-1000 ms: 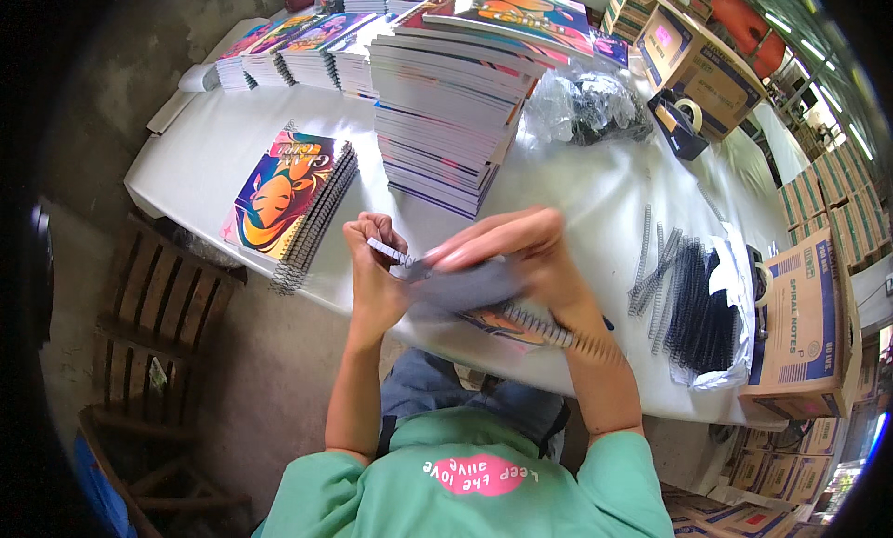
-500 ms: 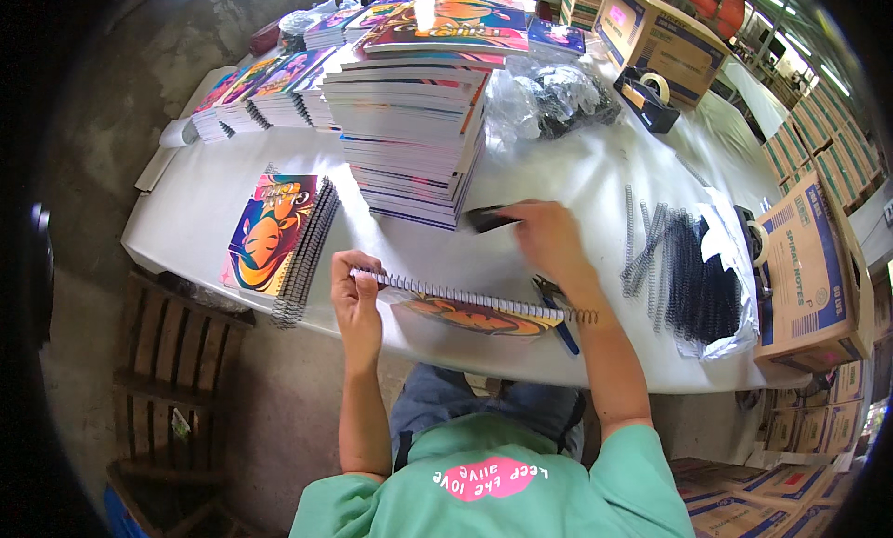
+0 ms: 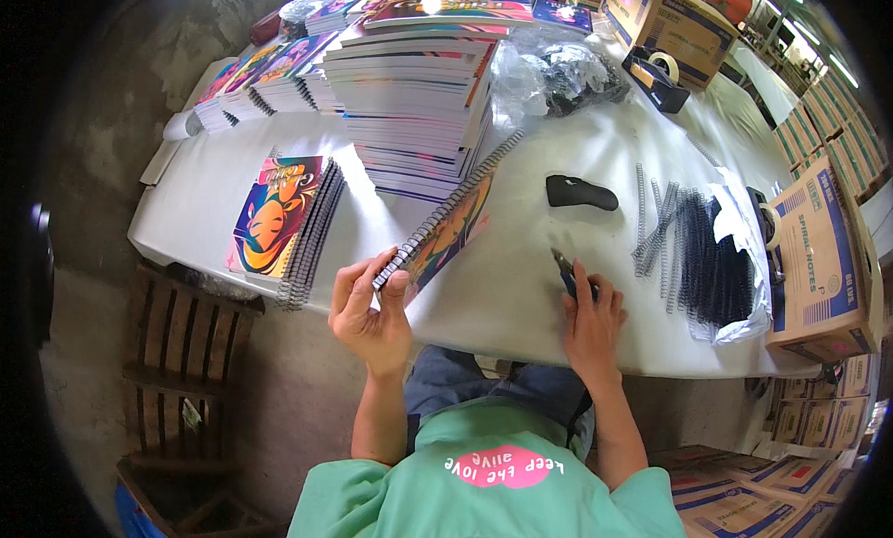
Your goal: The person trims excess wire and crimps the ends of spiral notebook bindings using pliers and a specialized manual tool.
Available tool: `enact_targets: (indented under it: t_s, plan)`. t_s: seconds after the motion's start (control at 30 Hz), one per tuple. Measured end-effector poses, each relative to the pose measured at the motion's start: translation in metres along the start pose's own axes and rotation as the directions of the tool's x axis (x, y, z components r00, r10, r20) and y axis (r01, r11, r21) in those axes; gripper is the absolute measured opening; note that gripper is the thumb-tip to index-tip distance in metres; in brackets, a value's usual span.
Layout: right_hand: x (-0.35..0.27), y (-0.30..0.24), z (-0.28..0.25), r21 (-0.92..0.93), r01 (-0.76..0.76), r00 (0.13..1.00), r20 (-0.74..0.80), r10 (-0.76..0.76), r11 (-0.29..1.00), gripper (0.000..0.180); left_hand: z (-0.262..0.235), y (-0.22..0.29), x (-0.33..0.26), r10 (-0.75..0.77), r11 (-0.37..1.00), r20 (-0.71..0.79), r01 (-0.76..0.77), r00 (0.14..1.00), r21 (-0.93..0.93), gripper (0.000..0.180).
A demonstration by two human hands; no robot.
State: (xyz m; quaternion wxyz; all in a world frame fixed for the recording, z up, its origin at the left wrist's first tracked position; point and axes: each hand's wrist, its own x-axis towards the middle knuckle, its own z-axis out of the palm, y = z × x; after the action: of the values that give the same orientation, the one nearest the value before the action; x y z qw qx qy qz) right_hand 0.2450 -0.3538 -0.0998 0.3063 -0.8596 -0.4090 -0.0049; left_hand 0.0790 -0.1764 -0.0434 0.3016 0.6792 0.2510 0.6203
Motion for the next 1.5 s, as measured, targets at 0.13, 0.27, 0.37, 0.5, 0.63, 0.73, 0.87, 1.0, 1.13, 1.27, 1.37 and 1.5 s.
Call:
enact_targets:
  t_s: [0.13, 0.27, 0.37, 0.5, 0.63, 0.73, 0.87, 1.0, 1.13, 1.27, 1.37, 1.5]
  plan:
    - [0.005, -0.089, -0.048, 0.379, 0.248, 0.962, 0.01, -0.272, 0.892, 0.044, 0.0, 0.002, -0.001, 0.174, 0.971, 0.013, -0.173, 0.985, 0.167, 0.027]
    - [0.008, -0.128, -0.055, 0.099, 0.49, 0.87, -0.119, -0.478, 0.866, 0.041, 0.0, 0.005, 0.003, 0.327, 0.897, 0.018, -0.317, 0.945, 0.307, 0.032]
    - [0.011, -0.129, -0.057, 0.11, 0.469, 0.881, -0.12, -0.457, 0.876, 0.042, 0.0, 0.006, 0.003, 0.36, 0.877, 0.027, -0.348, 0.933, 0.331, 0.031]
    - [0.011, -0.128, -0.059, 0.177, 0.453, 0.89, -0.026, -0.456, 0.874, 0.04, -0.001, 0.005, 0.001, 0.38, 0.859, 0.05, -0.373, 0.924, 0.35, 0.03]
    - [0.009, -0.111, -0.06, 0.761, -0.348, 0.789, 0.553, -0.267, 0.548, 0.042, 0.003, 0.001, -0.005, 0.414, 0.866, 0.035, -0.406, 0.91, 0.291, 0.034]
    - [0.002, -0.111, -0.049, 0.706, -0.669, 0.639, 0.706, -0.305, 0.233, 0.046, 0.005, -0.004, -0.01, 0.413, 0.879, -0.009, -0.396, 0.911, 0.266, 0.03]
    - [-0.005, -0.1, -0.027, 0.429, 0.063, 0.907, 0.352, -0.231, 0.901, 0.044, -0.001, -0.002, -0.002, 0.222, 0.956, -0.128, -0.19, 0.966, 0.223, 0.022]
    - [-0.006, -0.033, -0.001, -0.322, 0.073, 0.992, 0.122, -0.035, 0.944, 0.048, -0.023, -0.009, 0.01, -0.184, 0.982, -0.224, 0.168, 0.957, -0.085, 0.026]
    - [-0.003, -0.007, 0.005, -0.545, 0.029, 1.0, 0.011, -0.027, 0.838, 0.051, -0.04, -0.02, 0.01, -0.369, 0.891, -0.246, 0.266, 0.896, -0.369, 0.035]
    - [0.025, -0.051, 0.008, 0.345, 0.154, 0.988, -0.037, -0.15, 0.926, 0.058, -0.058, -0.022, 0.004, -0.385, 0.853, -0.229, 0.25, 0.894, -0.458, 0.043]
    - [0.047, -0.084, 0.035, 0.938, -0.095, 0.989, 0.128, -0.079, 0.333, 0.06, -0.08, -0.014, 0.005, -0.377, 0.834, -0.249, 0.21, 0.892, -0.51, 0.031]
    - [0.076, -0.151, 0.047, 0.961, -0.276, 0.957, 0.274, -0.09, -0.009, 0.06, -0.119, -0.018, 0.017, -0.188, 0.95, -0.422, 0.055, 0.887, -0.306, 0.028]
